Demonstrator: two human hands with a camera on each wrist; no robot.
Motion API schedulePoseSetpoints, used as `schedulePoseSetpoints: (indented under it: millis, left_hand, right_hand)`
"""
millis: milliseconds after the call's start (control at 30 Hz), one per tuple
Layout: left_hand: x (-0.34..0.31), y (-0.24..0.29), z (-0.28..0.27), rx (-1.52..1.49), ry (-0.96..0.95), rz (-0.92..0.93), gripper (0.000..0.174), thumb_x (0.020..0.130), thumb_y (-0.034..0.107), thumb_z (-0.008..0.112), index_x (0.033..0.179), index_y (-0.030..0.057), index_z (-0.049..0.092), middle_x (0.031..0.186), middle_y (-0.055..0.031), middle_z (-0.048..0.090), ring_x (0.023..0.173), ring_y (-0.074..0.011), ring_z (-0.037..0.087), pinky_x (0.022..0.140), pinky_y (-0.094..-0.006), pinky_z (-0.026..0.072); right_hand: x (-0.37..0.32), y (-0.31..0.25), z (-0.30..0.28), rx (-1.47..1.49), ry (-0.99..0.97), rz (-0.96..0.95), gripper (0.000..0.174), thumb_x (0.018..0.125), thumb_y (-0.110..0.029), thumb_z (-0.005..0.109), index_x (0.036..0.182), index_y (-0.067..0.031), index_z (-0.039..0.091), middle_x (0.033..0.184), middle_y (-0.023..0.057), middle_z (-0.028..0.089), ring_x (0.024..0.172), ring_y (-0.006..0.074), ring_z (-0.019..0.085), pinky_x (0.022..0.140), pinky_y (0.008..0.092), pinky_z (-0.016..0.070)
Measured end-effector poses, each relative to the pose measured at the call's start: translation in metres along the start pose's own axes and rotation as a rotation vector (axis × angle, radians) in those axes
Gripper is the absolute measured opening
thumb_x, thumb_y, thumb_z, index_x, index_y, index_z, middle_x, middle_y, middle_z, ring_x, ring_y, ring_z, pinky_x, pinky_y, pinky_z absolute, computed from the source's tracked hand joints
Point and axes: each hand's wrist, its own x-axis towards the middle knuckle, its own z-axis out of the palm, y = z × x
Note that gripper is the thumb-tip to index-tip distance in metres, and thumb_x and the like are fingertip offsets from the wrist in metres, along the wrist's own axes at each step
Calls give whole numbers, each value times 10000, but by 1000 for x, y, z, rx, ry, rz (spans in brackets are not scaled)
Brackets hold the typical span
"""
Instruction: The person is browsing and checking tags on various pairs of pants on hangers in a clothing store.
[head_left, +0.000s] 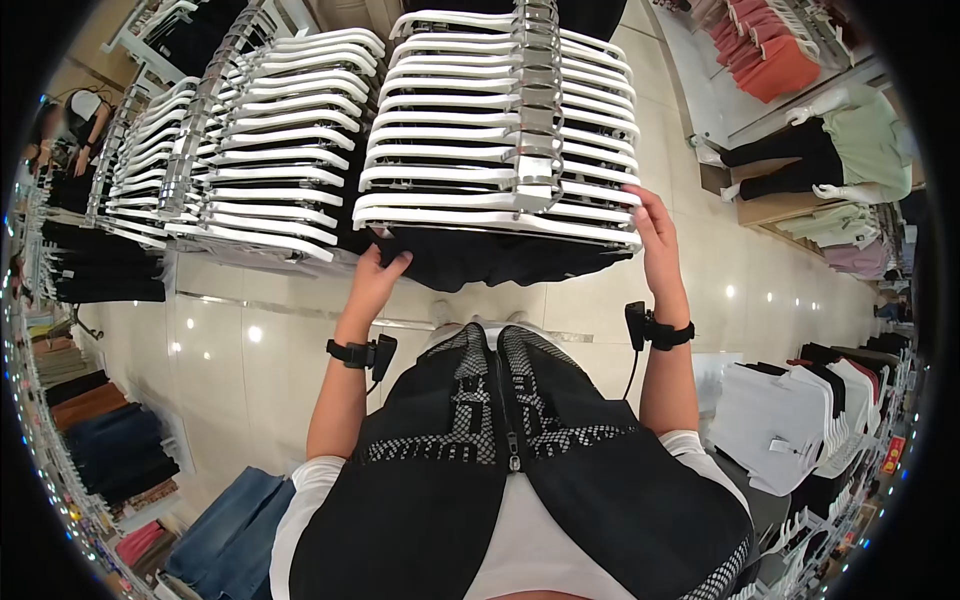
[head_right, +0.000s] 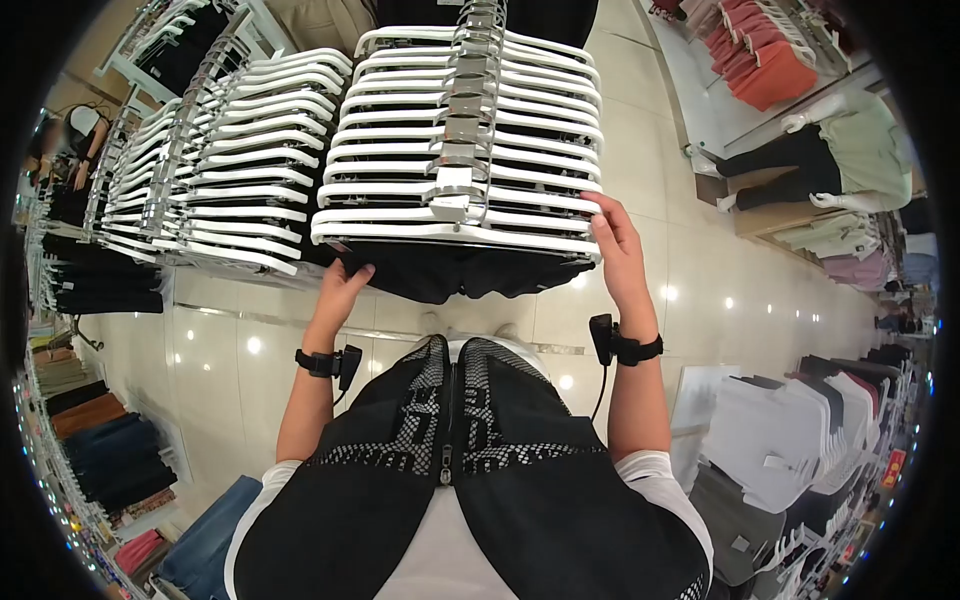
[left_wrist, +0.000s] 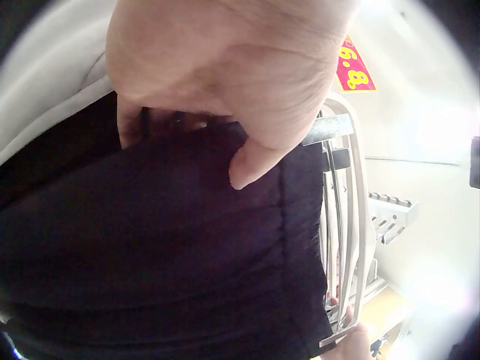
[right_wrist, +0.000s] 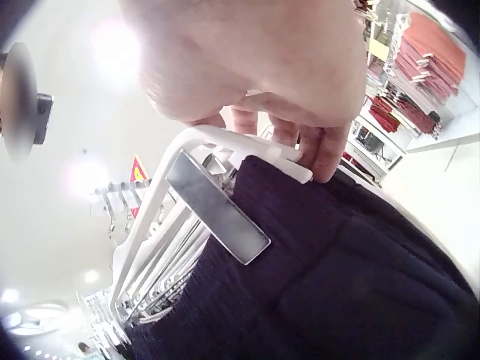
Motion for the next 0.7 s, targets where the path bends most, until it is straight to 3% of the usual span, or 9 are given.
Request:
schedulePoseSetpoints:
  millis: [267,467,567,700]
  left_hand:
    - [14,-5,-8,-4,-44,139,389,852,193,676,1149,-22,545,988,-88,651,903,-167,602,846,-303,467]
    - [21,-4,-10,23,-62,252,657,850,170,682,1369,4,315,1268,-163,508,1108,-234,539,941,-354,434]
    - [31,-28,-19,-90,-63,270,753,857,156,661,1443,24,207,1338,-194,440,1164,-265,501,977,-369,409]
    - [30,-19,-20,-43,-126,372,775,857,147,649,1464,13,187,1330,-200,451,1160,-275,505,996,-373,399]
  right_hand:
    - [-16,2,12,-84,264,-70,369,1008,-263,434,1277,-22,512,1194,80,559,1133,173,506,1011,316,370]
    - [-26,-5,37,-210,425,-102,399,1018,-271,403,1313,-11,468,1262,134,533,1199,223,489,1040,354,361]
    - [-34,-1,43,-165,491,-55,411,1022,-284,391,1322,-10,455,1264,147,526,1193,230,491,1053,360,347]
    - [-50,-1,49,-181,520,10,421,1028,-291,366,1328,-10,456,1263,142,526,1184,225,490,1043,351,349]
